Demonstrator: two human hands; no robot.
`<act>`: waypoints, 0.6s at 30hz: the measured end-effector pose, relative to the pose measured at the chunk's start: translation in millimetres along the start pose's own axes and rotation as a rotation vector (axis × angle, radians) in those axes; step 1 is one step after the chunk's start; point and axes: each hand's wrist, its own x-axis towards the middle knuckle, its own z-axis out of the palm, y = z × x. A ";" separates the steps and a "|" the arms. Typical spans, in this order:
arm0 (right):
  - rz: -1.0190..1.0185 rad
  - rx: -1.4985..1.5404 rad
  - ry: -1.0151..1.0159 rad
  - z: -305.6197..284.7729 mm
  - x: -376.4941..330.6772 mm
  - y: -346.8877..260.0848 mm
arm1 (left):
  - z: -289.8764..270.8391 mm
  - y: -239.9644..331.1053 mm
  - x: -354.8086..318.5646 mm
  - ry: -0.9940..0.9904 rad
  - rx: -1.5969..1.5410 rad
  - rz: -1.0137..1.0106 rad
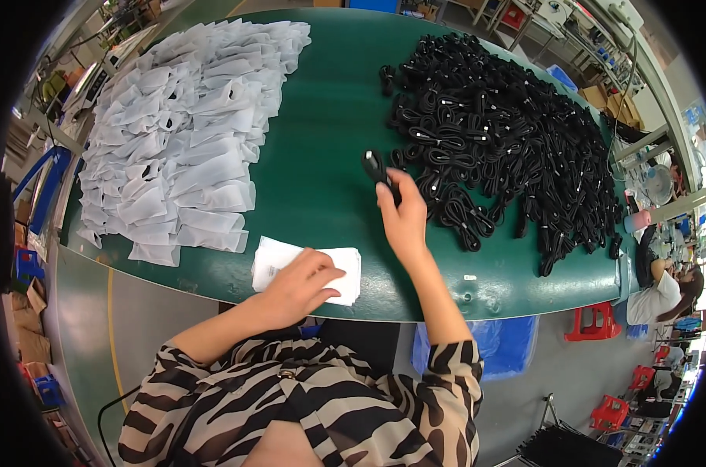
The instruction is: Picking up black cables from a pile, folding them, and inserting them into white plastic sleeves.
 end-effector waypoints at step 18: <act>-0.509 -0.651 -0.101 -50.5 -150.7 -37.1 | 22.9 -2.1 14.8 0.095 -0.432 -0.222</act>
